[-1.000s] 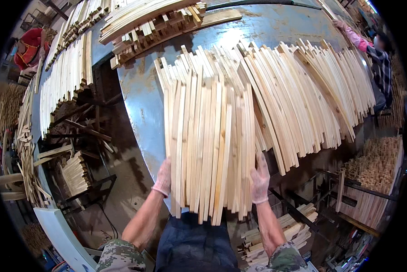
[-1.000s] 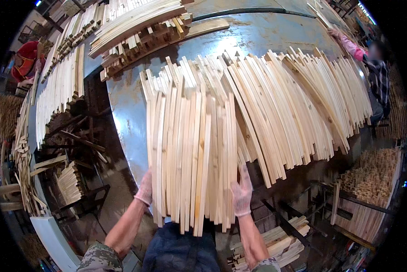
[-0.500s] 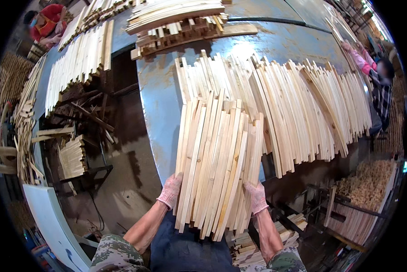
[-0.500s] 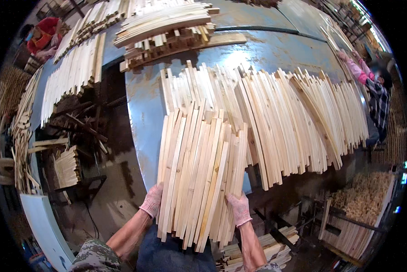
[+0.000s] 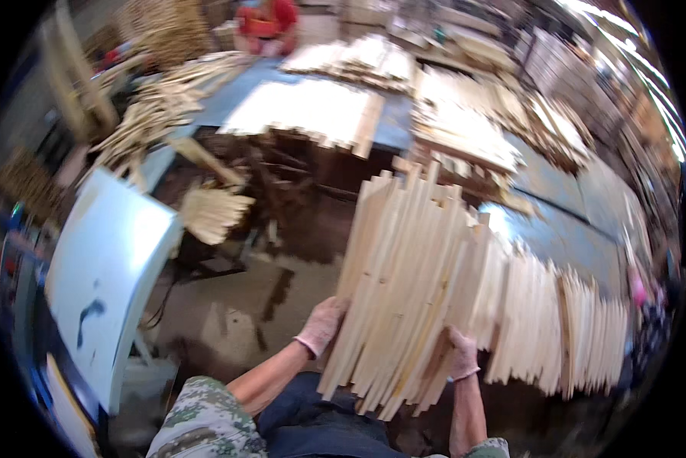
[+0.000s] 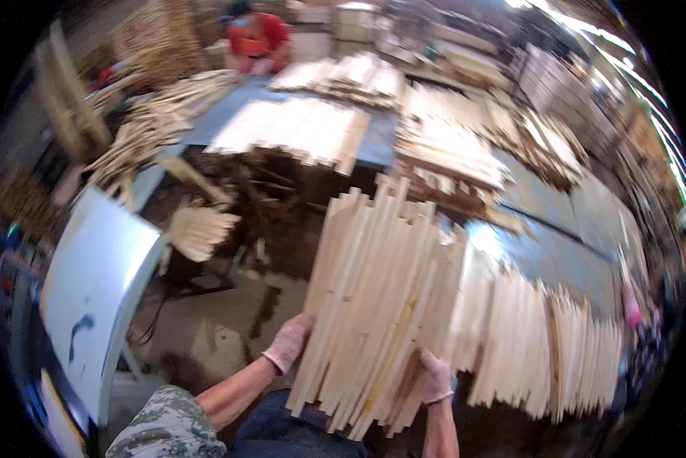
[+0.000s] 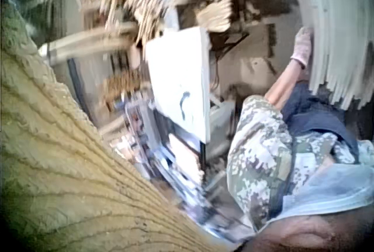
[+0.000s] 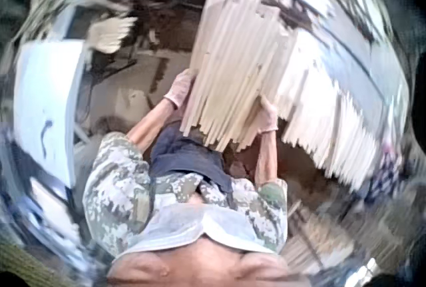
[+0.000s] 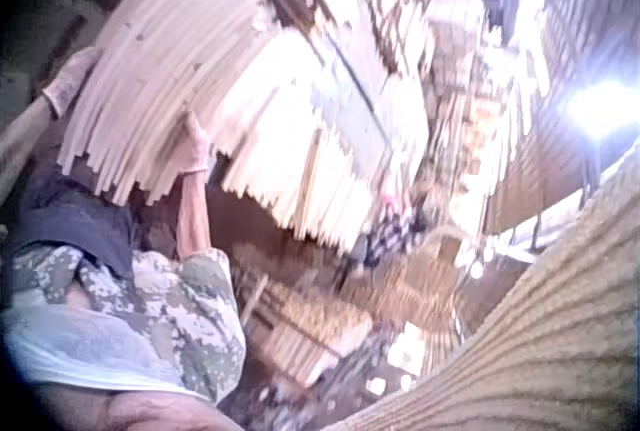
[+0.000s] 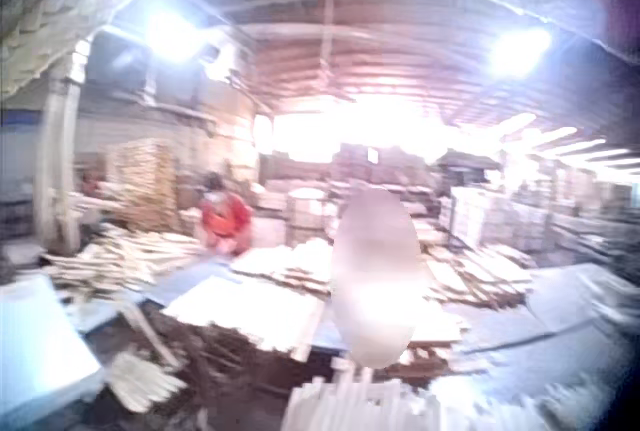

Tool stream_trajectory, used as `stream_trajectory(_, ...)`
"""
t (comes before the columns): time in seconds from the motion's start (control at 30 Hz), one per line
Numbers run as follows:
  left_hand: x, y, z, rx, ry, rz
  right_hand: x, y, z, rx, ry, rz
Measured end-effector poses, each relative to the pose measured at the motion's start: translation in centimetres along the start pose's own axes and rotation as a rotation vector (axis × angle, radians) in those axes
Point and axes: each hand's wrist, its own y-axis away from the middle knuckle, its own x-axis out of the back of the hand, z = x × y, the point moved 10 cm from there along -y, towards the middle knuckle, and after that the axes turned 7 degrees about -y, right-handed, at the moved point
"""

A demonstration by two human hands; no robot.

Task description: The person organizes wood slats on a table, moves bundles of the slats, and feeds them into an industrial wood processing machine.

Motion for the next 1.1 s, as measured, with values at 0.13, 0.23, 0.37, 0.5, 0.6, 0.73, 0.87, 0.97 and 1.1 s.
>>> stream_trajectory(0.13, 9.1, 8.0, 6.3, -0.353, -0.441, 0.239, -9.3, 0.8, -0.8, 0.016, 0.102, -0.263)
stream_trajectory(0.23, 18.0, 16.4, 7.1, -0.282, -0.226, 0.385, -21.6, 5.7, -0.4, -0.002, 0.134, -0.446)
stream_trajectory(0.37, 29.9, 29.1, 5.2, -0.139, -0.069, 0.574, -34.0, 13.8, 3.4, 0.014, 0.265, -0.62)
stream_trajectory(0.5, 40.7, 43.1, 0.0, -0.137, 0.209, 0.78, -46.9, 23.9, 11.6, -0.141, 0.51, -0.858)
stream_trajectory(0.6, 47.7, 51.5, -3.5, -0.212, 0.136, 0.989, -56.1, 33.2, 16.3, -0.279, 0.491, -1.053)
stream_trajectory(0.73, 51.8, 59.8, -6.0, -0.03, 0.372, 1.014, -63.9, 38.0, 24.3, -0.353, 0.599, -1.216)
stream_trajectory(0.87, 58.4, 64.7, -11.8, 0.022, 0.48, 1.103, -69.9, 44.7, 31.6, -0.489, 0.73, -1.284)
stream_trajectory(0.97, 61.9, 67.8, -14.5, 0.041, 0.541, 1.154, -73.4, 50.3, 35.0, -0.517, 0.773, -1.316)
stream_trajectory(1.1, 67.4, 69.6, -18.1, 0.217, 0.336, 1.335, -78.5, 52.1, 39.7, -0.488, 0.823, -1.414)
